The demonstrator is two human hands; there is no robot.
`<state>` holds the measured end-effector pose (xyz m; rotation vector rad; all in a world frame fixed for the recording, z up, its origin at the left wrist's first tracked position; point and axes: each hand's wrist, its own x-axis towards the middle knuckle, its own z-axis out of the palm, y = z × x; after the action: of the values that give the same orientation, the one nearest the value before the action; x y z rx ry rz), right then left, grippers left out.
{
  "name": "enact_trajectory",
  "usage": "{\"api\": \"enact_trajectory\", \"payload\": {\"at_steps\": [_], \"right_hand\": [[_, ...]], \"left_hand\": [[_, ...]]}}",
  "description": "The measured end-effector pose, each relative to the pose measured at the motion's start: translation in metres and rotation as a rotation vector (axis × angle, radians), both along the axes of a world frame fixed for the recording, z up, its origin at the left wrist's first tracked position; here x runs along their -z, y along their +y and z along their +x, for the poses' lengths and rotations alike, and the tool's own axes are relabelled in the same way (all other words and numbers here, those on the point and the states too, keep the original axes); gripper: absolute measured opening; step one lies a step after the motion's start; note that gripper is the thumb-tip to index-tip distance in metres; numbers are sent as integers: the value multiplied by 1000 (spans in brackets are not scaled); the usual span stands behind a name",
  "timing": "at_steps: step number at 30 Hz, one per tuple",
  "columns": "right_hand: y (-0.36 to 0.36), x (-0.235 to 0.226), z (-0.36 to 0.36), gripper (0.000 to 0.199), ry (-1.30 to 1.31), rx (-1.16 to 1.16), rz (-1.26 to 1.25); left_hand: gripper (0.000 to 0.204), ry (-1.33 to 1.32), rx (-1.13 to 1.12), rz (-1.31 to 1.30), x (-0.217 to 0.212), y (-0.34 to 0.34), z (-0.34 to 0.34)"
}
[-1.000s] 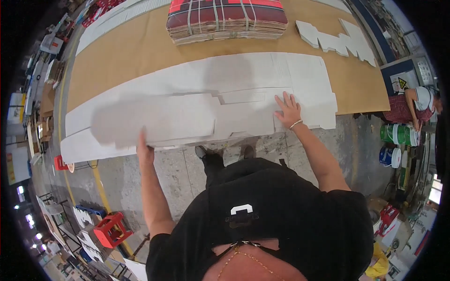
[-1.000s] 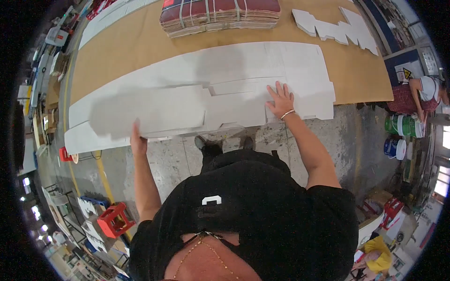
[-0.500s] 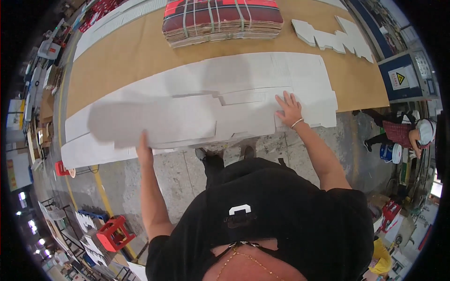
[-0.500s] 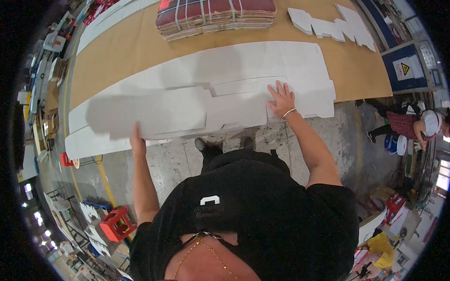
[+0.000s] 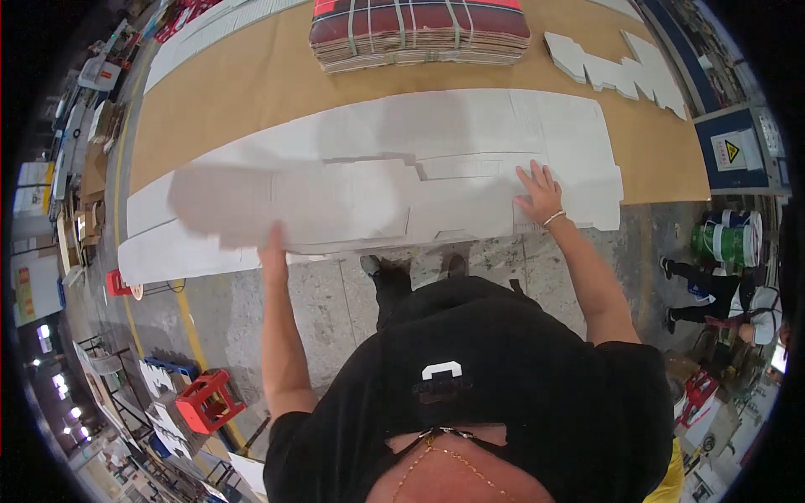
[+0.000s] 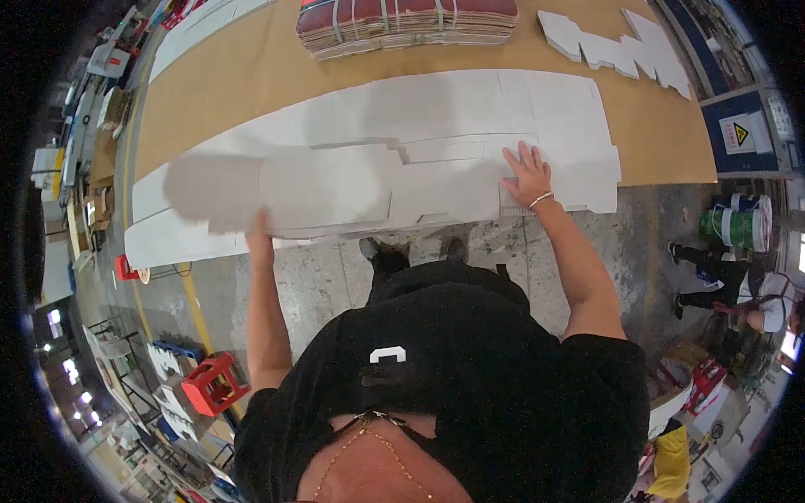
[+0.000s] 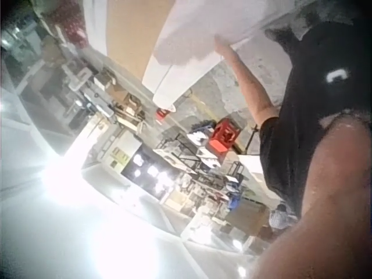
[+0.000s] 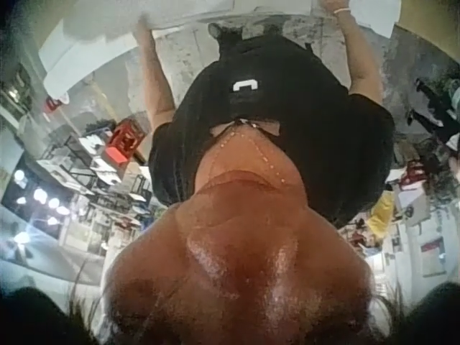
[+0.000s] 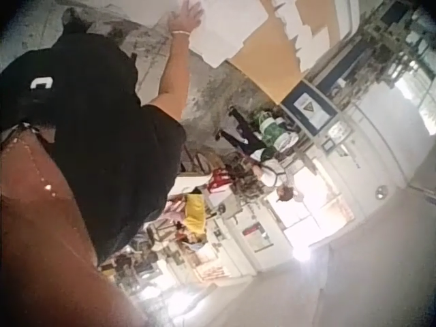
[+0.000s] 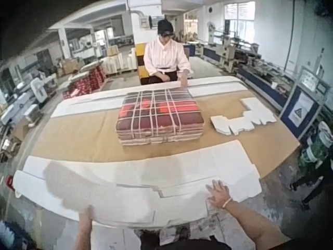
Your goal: Fold and stack white cardboard cutouts at a workbench in a factory setting.
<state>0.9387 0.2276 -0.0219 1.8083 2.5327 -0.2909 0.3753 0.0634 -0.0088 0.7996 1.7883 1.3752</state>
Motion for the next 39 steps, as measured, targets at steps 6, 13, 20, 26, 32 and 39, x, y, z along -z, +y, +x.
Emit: {"api": "enact_trajectory", "payload": {"at_steps": [6,13,20,26,32,39], "right_hand": [[10,-7,-5,72,-17,-34,-32],[4,-1,6,72,-19,7,-30],[9,-3,6,74,-45,-15,-61],[4,2,14,74,-51,43,-72],[5,-3,11,72,-10,23,-79],[9,8,22,72,6,-20,-38]], "left_hand": [[48,261,-134,-184,24,1,-35],[82,1055,219,-96,-31,31,41],[60,34,-101,-62,2,-5,-15],[77,1117,312,-163,-99,61,98],[59,-281,-94,23,-44,10,9],[78,802,91,-34,-73,46,61]]}}
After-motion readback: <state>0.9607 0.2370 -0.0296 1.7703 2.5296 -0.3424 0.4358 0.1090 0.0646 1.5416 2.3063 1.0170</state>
